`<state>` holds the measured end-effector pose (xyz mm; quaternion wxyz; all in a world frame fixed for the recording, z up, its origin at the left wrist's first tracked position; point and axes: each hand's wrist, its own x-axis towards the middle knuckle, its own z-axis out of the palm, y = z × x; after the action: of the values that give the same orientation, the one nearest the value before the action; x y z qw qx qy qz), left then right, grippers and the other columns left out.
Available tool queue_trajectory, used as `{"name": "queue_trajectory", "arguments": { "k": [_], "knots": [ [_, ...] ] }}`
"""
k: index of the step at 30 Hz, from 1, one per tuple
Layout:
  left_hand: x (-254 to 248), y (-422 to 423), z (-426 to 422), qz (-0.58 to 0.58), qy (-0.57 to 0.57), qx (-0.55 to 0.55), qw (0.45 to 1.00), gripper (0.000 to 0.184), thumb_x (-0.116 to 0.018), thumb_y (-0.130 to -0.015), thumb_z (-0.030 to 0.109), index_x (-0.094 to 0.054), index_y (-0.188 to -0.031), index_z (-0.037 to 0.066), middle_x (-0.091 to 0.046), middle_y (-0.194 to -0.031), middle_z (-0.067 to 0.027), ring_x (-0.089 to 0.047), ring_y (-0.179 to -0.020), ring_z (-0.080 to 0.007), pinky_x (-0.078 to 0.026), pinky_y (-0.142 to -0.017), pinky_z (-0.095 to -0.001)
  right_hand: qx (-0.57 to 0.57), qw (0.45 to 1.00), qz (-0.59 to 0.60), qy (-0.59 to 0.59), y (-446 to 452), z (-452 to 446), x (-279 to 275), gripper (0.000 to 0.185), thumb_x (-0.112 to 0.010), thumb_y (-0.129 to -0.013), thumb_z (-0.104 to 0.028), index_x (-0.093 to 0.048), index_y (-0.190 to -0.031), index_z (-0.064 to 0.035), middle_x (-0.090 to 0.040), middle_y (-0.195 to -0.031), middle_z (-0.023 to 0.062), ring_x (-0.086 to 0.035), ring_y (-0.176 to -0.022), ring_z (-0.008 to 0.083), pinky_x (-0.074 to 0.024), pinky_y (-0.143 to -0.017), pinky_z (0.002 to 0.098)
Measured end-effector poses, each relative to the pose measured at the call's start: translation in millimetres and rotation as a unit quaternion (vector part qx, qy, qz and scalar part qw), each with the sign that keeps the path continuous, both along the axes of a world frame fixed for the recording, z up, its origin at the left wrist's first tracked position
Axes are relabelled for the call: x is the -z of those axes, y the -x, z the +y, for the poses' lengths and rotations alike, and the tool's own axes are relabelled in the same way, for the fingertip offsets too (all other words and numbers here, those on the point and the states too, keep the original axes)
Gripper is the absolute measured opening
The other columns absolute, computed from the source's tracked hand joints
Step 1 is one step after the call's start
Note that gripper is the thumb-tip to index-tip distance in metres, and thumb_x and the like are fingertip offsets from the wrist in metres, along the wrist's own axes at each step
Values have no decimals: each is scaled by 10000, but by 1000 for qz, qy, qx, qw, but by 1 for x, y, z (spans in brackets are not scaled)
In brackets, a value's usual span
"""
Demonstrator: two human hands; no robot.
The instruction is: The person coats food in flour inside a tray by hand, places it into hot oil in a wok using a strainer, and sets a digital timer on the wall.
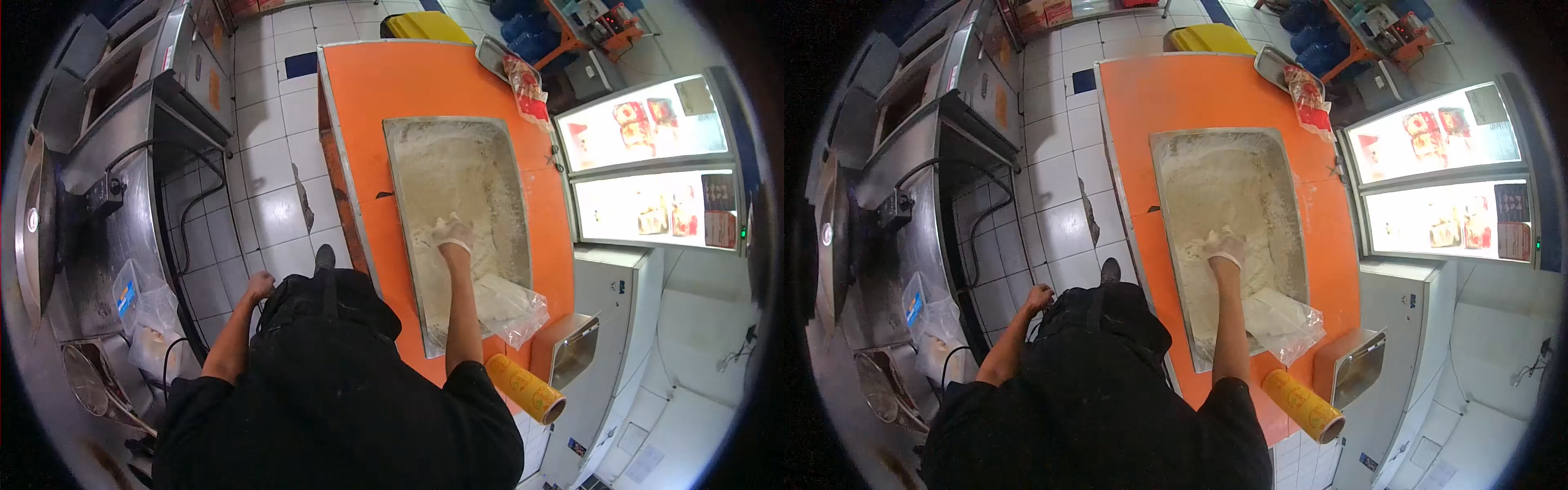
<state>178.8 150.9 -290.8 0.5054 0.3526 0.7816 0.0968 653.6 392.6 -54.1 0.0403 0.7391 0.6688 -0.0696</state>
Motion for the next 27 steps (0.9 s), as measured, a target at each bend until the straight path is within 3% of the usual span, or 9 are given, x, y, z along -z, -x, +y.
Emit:
{"name": "queue_trajectory", "arguments": {
  "k": [2, 4, 8, 22, 23, 24, 25, 26, 27],
  "knots": [
    [-10, -2, 2, -28, 9, -21, 999, 264, -550, -739, 199, -644, -817, -35, -644, -729, -190, -636, -701, -314, -492, -670, -392, 15, 999, 8, 42, -22, 0, -6, 357, -584, -777, -320, -646, -973, -29, -637, -874, 140, -613, -834, 337, -494, -767, 382],
    [-20, -2, 2, -22, 17, -19, 999, 261, -545, -742, 199, -646, -810, -32, -644, -726, -187, -635, -703, -318, -490, -672, -398, 136, 950, 277, 43, -61, -3, 20, 269, -631, -757, -257, -633, -899, -29, -617, -779, 83, -609, -661, 244, -514, -633, 332],
    [-8, 2, -5, -8, -8, 5, 1000, 269, -521, -759, 206, -641, -794, -33, -637, -696, -180, -630, -673, -322, -489, -656, -415, 216, 871, 441, -5, -61, -8, -27, 207, -668, -737, -170, -602, -884, -39, -584, -757, 41, -578, -610, 156, -505, -555, 272],
    [-11, 4, 25, -32, -14, 92, 995, 228, -549, -701, 181, -651, -775, -8, -635, -810, -225, -624, -777, -344, -496, -718, -408, 367, 621, 693, -23, -76, -24, -60, 301, -666, -792, -193, -535, -1044, -94, -559, -1012, 44, -548, -926, 194, -507, -721, 373],
    [-19, 7, 31, -67, 66, 13, 996, 224, -549, -694, 178, -657, -776, 1, -639, -826, -220, -624, -794, -345, -496, -730, -411, 370, 627, 685, -25, -87, -22, -57, 308, -651, -801, -208, -535, -1061, -92, -555, -1038, 51, -546, -931, 198, -504, -725, 377],
    [-6, 9, 25, 30, -54, 151, 987, 241, -547, -690, 195, -662, -779, 4, -643, -807, -217, -628, -779, -350, -498, -733, -416, 369, 634, 679, -21, -94, -20, -55, 316, -636, -811, -223, -534, -1079, -90, -550, -1064, 58, -545, -937, 203, -500, -728, 380],
    [8, 18, 16, 138, -165, 273, 938, 258, -545, -685, 212, -667, -781, 7, -646, -787, -214, -632, -765, -354, -499, -736, -421, 340, 692, 634, -65, -84, -20, -68, 361, -603, -835, -261, -520, -1132, -75, -541, -1104, 77, -546, -932, 223, -498, -739, 399],
    [0, 21, 16, 132, -118, 222, 959, 278, -546, -678, 226, -671, -800, 10, -645, -826, -219, -632, -800, -350, -494, -756, -422, -17, 865, 487, -125, -147, -27, -14, 385, -579, -855, -283, -515, -1162, -62, -537, -1125, 84, -546, -942, 242, -493, -760, 409],
    [-8, 20, 23, 128, -73, 157, 977, 299, -547, -670, 240, -675, -818, 13, -644, -864, -223, -632, -835, -346, -489, -777, -423, 43, 866, 490, -90, -140, -13, -27, 408, -572, -862, -306, -516, -1181, -57, -538, -1126, 90, -543, -965, 260, -490, -779, 410]
  ]
}}
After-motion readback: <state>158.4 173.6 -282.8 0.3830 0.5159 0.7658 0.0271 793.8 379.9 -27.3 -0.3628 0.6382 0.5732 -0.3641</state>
